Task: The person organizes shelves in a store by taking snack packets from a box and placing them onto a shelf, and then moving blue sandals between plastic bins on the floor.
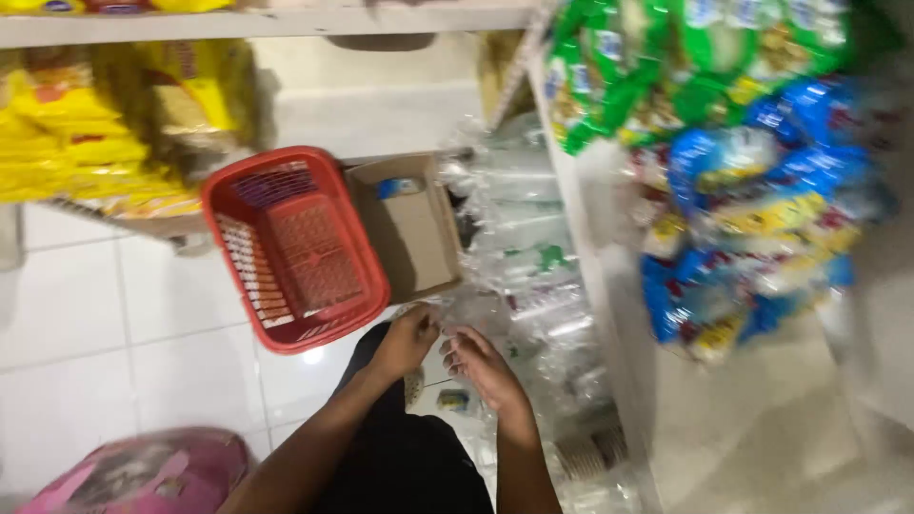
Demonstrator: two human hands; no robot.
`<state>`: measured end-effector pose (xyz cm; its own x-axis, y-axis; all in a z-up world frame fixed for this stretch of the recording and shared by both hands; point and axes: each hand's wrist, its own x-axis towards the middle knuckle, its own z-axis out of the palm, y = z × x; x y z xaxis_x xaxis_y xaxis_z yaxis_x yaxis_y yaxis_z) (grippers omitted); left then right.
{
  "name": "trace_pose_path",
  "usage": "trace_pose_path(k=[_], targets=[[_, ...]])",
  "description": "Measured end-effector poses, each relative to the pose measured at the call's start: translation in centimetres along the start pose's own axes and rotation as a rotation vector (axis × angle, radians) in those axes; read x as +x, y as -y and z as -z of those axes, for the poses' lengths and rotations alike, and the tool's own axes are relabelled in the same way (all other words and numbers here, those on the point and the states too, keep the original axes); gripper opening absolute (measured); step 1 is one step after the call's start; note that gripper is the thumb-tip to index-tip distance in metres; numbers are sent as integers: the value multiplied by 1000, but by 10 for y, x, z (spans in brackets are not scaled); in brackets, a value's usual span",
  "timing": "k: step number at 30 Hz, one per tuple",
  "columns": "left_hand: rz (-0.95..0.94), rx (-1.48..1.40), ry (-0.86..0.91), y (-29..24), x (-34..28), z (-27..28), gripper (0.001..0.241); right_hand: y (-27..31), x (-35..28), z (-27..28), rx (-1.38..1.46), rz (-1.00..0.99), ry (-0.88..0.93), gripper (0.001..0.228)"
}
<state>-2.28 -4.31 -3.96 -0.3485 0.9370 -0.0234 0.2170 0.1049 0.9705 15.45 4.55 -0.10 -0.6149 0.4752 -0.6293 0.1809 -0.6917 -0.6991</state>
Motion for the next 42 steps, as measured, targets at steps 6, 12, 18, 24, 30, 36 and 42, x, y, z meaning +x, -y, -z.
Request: trace_pose_path(k=[6, 12, 18, 24, 30, 36, 42], targets=[[395, -63, -49, 84, -36, 41, 23, -48, 56, -8, -152, -124, 64, 37], [437, -34, -77, 131, 12, 56, 27, -46, 156, 0, -242, -164, -13, 40], [352, -179, -247, 219, 101, 47, 28, -55, 275, 7, -184, -143, -154, 42], [802, -498, -368, 261, 200, 45, 42, -71, 404, 18, -335, -181, -322, 46], [674, -471, -439, 277, 238, 23, 55, -96, 524, 61, -725, 691, -249, 35], [716, -466, -441, 290, 239, 14, 55, -73, 547, 45, -1024, 523, -478, 42], [684, -705, -463, 309, 224, -2, 44, -95, 522, 77, -1775, 693, -345, 55]])
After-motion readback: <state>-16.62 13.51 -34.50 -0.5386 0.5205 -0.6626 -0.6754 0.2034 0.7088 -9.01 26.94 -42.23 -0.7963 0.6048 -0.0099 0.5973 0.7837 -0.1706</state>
